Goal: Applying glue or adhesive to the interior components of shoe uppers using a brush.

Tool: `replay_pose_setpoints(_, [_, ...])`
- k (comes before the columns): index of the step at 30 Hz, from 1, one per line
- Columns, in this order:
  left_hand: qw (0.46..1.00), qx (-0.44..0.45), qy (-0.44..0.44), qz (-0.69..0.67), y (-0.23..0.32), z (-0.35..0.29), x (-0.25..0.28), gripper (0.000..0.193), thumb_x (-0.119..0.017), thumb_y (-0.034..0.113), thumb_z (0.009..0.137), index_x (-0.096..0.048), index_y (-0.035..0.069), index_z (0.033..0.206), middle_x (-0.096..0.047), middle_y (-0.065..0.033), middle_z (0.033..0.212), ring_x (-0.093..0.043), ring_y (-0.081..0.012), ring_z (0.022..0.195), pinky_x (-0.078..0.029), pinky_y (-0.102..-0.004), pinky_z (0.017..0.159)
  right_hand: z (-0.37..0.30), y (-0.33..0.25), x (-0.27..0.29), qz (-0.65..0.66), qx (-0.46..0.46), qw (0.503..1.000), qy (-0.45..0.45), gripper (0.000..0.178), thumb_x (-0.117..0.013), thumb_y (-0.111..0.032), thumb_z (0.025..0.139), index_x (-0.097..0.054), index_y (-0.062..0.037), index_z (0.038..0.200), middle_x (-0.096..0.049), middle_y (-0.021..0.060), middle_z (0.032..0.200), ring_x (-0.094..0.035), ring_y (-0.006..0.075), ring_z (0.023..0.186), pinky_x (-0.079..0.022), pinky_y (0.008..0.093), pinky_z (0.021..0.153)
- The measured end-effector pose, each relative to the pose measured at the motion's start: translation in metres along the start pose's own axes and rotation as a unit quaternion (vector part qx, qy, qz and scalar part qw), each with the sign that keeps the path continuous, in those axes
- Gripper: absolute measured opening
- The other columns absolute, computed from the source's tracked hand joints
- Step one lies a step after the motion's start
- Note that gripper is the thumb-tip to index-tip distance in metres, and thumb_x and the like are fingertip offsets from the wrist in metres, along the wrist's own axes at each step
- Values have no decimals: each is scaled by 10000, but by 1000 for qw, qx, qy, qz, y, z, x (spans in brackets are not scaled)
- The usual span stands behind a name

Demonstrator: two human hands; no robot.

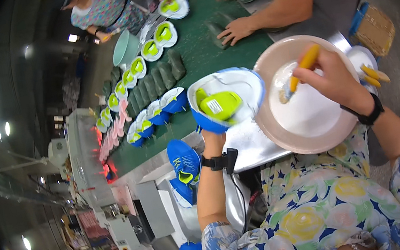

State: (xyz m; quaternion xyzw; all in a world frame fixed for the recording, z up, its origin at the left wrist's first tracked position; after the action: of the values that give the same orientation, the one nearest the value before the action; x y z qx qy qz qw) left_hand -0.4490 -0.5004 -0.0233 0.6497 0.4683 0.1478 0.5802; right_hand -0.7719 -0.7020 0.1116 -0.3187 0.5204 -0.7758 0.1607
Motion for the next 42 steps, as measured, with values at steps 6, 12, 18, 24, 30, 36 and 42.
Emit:
replay_pose_setpoints(6, [986, -67, -41, 148, 0, 64, 18, 212, -497, 149, 996, -493, 141, 1208, -638, -45, 945, -634, -165, 718, -521, -283, 542, -24, 10, 5, 168, -70, 983, 17, 137, -660, -42, 872, -547, -9, 942, -594, 60, 882, -624, 129, 794, -525, 248, 716])
replay_pose_setpoints(12, [991, -13, 49, 123, -13, 152, 35, 248, -492, 147, 999, -484, 155, 1246, -626, -38, 1052, -638, -166, 840, -569, -316, 682, -41, 25, 18, 152, -148, 977, 11, 137, -617, -10, 896, -524, -4, 996, -575, 75, 929, -627, 134, 839, -543, 250, 758])
replay_pose_setpoints(18, [899, -171, 244, 321, 19, 163, 133, 600, -556, 41, 788, -387, -45, 1358, -561, -245, 1284, -542, -387, 1211, -444, -434, 1006, -34, 20, 10, 144, -120, 980, -63, 105, -560, -5, 929, -520, -4, 1026, -553, 83, 1027, -610, 166, 954, -521, 278, 815])
replay_pose_setpoints(24, [850, -243, 55, 465, 78, -41, 17, 618, -667, 182, 837, -435, 57, 1396, -475, -159, 1326, -480, -291, 1224, -435, -402, 993, -26, 53, 34, 48, -78, 989, -116, 140, -519, -95, 989, -539, -3, 1092, -577, 81, 1040, -575, 151, 931, -476, 273, 817])
replay_pose_setpoints(30, [622, -143, 351, 685, 147, -297, 260, 619, -738, 319, 828, -520, 1, 1312, -606, -169, 1227, -580, -267, 1116, -463, -387, 938, -7, 81, 26, 59, -57, 978, -190, 179, -489, -157, 1014, -554, -7, 1086, -592, 80, 1068, -546, 134, 948, -441, 282, 843])
replay_pose_setpoints(36, [523, 338, 377, 686, 21, -457, 283, 953, -826, 529, 630, -462, 94, 1397, -279, -348, 1465, -303, -515, 1332, -363, -550, 1053, -3, 87, 12, 87, -59, 980, -172, 167, -506, -157, 1005, -547, -21, 1091, -578, 78, 1064, -554, 144, 968, -442, 284, 843])
replay_pose_setpoints(42, [485, 178, 328, 791, -6, -413, 250, 281, -620, 63, 709, -622, 20, 987, -467, -307, 1195, -456, -506, 1090, -485, -478, 897, -14, 81, 3, 141, -102, 969, -177, 156, -565, -141, 969, -517, -32, 1070, -554, 67, 999, -587, 150, 947, -487, 251, 758])
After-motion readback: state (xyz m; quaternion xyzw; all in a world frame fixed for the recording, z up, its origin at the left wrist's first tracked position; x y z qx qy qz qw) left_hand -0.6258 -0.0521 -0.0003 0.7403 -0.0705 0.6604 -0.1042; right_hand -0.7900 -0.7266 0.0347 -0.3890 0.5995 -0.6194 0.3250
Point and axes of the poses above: each hand's wrist, its own z-axis towards the middle knuckle, its own x-axis out of the back of the hand, y = z × x, the point moved 2 cm from there along z, towards the middle knuckle
